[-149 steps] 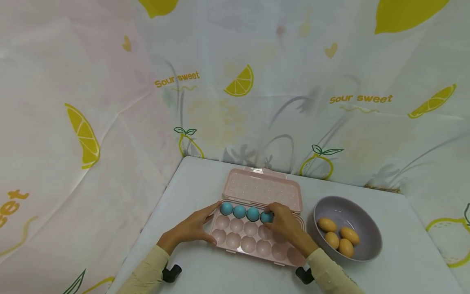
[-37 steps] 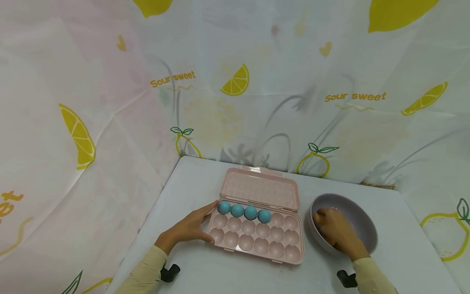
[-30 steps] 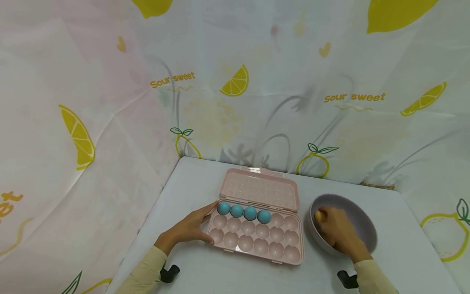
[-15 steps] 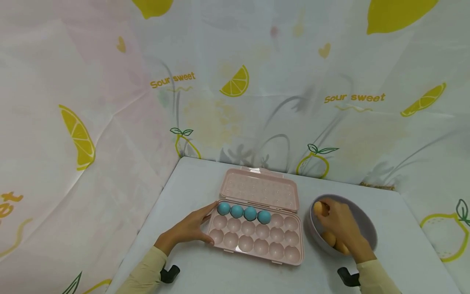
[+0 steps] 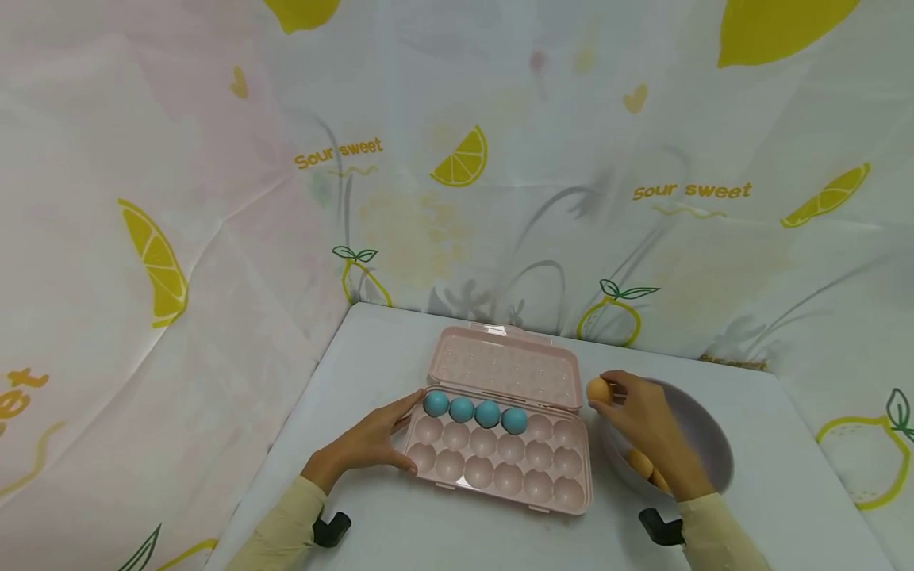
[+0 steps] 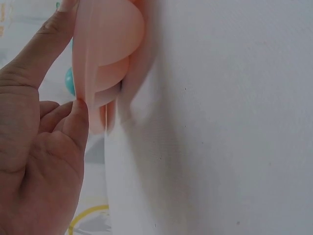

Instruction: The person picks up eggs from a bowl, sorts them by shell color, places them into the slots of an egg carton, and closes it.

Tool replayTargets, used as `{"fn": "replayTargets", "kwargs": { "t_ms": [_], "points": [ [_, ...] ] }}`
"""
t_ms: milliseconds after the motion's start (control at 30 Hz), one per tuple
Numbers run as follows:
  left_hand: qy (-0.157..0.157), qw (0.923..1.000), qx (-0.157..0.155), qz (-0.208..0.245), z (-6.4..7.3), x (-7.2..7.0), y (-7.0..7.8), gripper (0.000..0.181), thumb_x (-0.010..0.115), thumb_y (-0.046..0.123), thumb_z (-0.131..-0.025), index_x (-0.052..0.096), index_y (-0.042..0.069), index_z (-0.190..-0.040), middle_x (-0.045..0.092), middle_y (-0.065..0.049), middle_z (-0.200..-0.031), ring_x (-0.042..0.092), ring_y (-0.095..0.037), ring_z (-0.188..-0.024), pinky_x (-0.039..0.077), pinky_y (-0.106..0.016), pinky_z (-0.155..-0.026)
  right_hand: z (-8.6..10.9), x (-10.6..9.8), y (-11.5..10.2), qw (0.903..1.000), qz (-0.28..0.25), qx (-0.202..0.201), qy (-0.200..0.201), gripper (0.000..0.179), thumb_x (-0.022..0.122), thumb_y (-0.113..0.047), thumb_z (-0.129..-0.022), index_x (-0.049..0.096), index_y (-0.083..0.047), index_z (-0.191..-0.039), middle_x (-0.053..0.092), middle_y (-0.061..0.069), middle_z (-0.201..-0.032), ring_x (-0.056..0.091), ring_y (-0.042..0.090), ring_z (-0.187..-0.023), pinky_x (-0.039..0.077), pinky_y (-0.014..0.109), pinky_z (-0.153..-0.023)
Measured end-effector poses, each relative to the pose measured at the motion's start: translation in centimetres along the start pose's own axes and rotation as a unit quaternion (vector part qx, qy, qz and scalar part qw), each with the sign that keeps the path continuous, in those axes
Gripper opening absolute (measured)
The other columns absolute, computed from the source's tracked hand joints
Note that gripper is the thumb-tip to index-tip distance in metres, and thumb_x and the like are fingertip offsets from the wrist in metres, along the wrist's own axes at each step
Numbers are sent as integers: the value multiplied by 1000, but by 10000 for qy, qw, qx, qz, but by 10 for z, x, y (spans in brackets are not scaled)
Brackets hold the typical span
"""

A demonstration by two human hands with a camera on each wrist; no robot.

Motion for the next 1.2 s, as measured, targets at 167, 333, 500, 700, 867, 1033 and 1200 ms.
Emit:
{"fn": "replayTargets", "kwargs": {
  "t_ms": [167, 333, 500, 700, 867, 1033, 1200],
  "points": [
    [-36, 10000, -6, 21, -1, 0, 0, 125, 92, 32, -60, 16, 4, -156, 20, -10, -160, 24, -24, -145, 37, -29, -109, -10, 12, -16, 9993, -245, -252, 119, 38, 85, -8, -74, 67, 2, -107, 70, 16, -99, 71, 29, -86, 61, 40, -73],
    [-26, 10000, -32, 53, -1, 0, -1, 125, 93, 31, -60, 17, 5, -156, 20, -9, -160, 23, -22, -145, 37, -27, -109, -18, 25, -31, 9973, -578, -441, 128, 39, 85, -6, -73, 66, 1, -107, 70, 15, -99, 71, 29, -86, 61, 39, -73],
    [-5, 9999, -37, 95, -1, 0, -2, 125, 93, 31, -60, 17, 6, -156, 21, -9, -160, 24, -23, -145, 38, -29, -109, -21, 39, -44, 9954, -781, -547, 61, 39, 85, -6, -73, 66, 0, -107, 70, 14, -98, 71, 27, -86, 62, 36, -73],
    [54, 9999, -36, 156, 0, -2, -1, 125, 94, 27, -58, 18, 10, -156, 22, -7, -160, 25, -24, -145, 39, -33, -109, -25, 57, -58, 9896, -1321, -566, -50, 38, 86, -3, -72, 66, 0, -105, 70, 14, -97, 70, 27, -88, 62, 36, -74],
    [8, 9999, -108, 130, -1, -2, -3, 124, 94, 28, -59, 18, 11, -156, 22, -5, -160, 25, -23, -145, 39, -31, -109, -29, 69, -72, 9857, -1542, -663, -125, 36, 86, -3, -71, 68, -1, -103, 71, 11, -96, 71, 25, -89, 61, 32, -74],
    [-66, 9999, -43, 87, -1, 1, -4, 125, 93, 31, -60, 16, 8, -156, 21, -7, -160, 25, -25, -145, 38, -30, -109, -32, 83, -87, 9821, -1648, -882, -236, 37, 86, -3, -72, 69, -1, -105, 71, 9, -99, 71, 24, -89, 61, 32, -74],
    [-29, 10000, 56, 11, -2, 1, -4, 126, 92, 34, -60, 16, 6, -156, 21, -9, -160, 25, -27, -144, 38, -29, -108, -33, 96, -98, 9793, -1775, -878, -416, 42, 85, -4, -72, 69, -2, -112, 70, 9, -104, 70, 23, -92, 61, 29, -76]
  ]
}}
Point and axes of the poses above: each hand's wrist, its own z-axis away from the middle knuckle, its own x-axis out of the palm, y = z × x, the point moved 9 cm from there along -z, towards the middle knuckle
